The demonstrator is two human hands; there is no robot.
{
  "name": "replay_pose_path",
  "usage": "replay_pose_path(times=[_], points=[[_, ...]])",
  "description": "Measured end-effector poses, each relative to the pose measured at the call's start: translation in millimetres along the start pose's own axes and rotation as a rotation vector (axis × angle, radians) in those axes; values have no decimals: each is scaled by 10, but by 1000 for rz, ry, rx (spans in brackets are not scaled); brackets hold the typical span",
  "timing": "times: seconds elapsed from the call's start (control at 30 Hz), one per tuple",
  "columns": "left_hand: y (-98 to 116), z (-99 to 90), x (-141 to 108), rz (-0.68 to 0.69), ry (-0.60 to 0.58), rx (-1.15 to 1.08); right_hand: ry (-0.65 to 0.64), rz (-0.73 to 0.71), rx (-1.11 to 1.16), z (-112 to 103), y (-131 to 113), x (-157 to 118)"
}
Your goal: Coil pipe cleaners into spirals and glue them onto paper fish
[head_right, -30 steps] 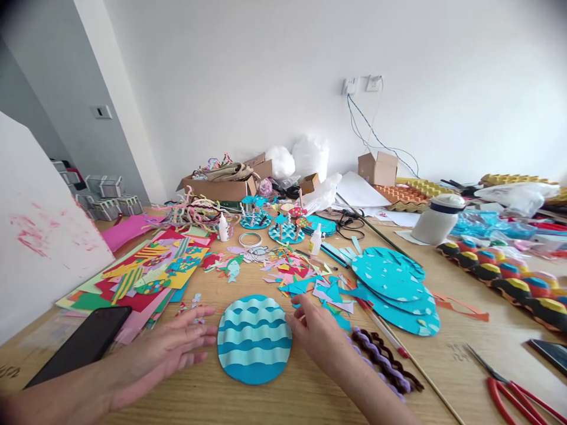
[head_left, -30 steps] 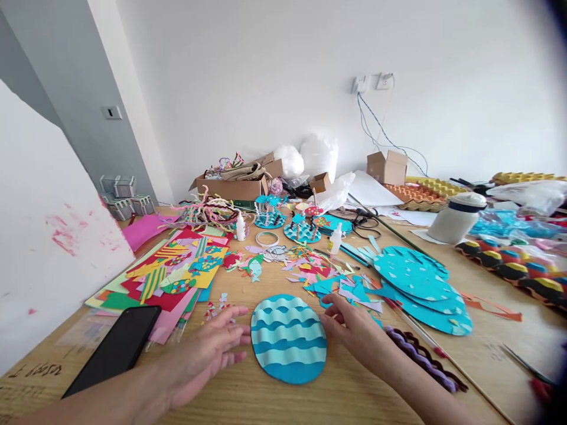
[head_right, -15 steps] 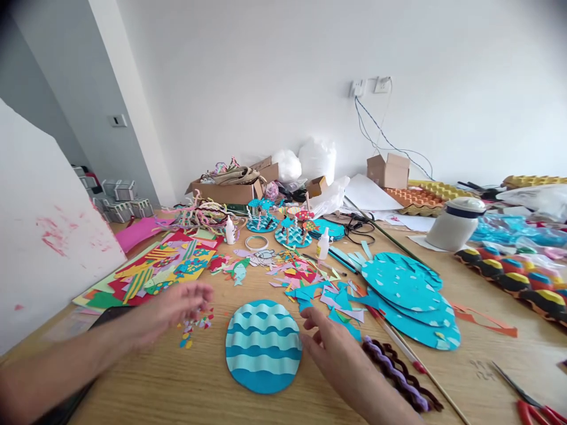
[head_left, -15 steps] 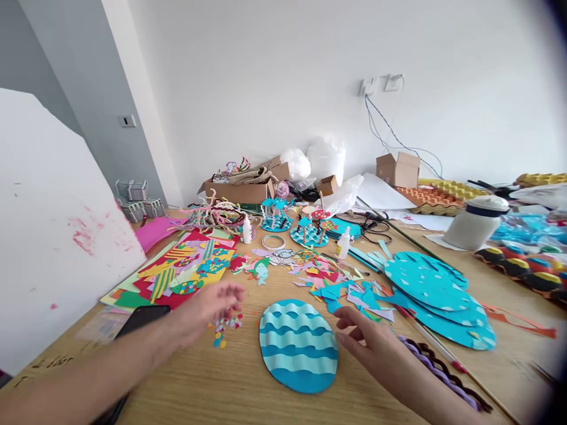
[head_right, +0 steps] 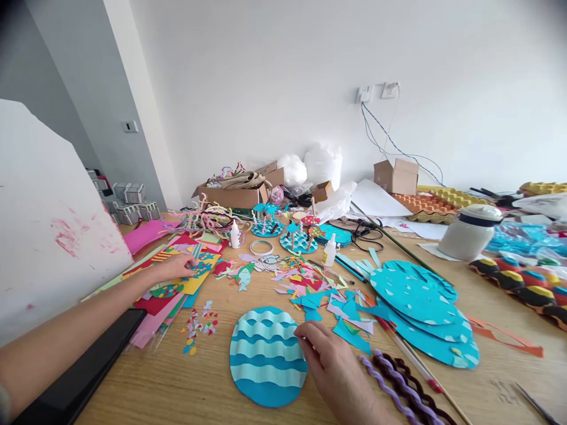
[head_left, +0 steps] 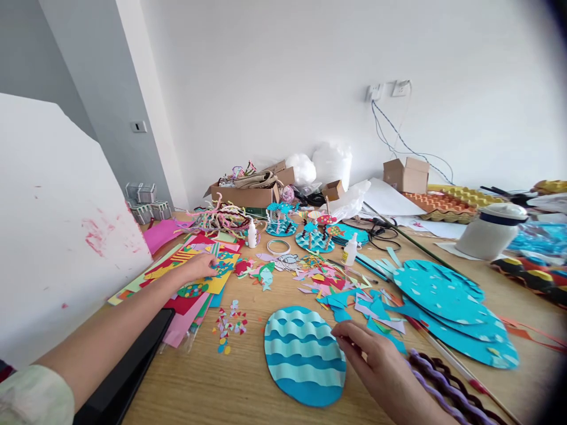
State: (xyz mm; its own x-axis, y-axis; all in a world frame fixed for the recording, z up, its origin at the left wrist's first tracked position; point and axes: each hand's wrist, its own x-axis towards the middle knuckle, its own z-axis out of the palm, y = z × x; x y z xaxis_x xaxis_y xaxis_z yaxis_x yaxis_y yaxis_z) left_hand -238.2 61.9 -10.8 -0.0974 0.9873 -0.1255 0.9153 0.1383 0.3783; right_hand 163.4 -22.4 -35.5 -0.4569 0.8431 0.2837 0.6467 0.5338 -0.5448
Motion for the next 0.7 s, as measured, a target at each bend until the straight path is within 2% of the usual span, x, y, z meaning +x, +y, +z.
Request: replay_pose_path(times=[0.5, 0.7], points=[[-70, -19, 33, 14, -98, 65, 14, -6, -7, 61, 75, -8], [-81, -32, -2, 23, -53, 67, 10, 8, -6, 70, 84, -17]])
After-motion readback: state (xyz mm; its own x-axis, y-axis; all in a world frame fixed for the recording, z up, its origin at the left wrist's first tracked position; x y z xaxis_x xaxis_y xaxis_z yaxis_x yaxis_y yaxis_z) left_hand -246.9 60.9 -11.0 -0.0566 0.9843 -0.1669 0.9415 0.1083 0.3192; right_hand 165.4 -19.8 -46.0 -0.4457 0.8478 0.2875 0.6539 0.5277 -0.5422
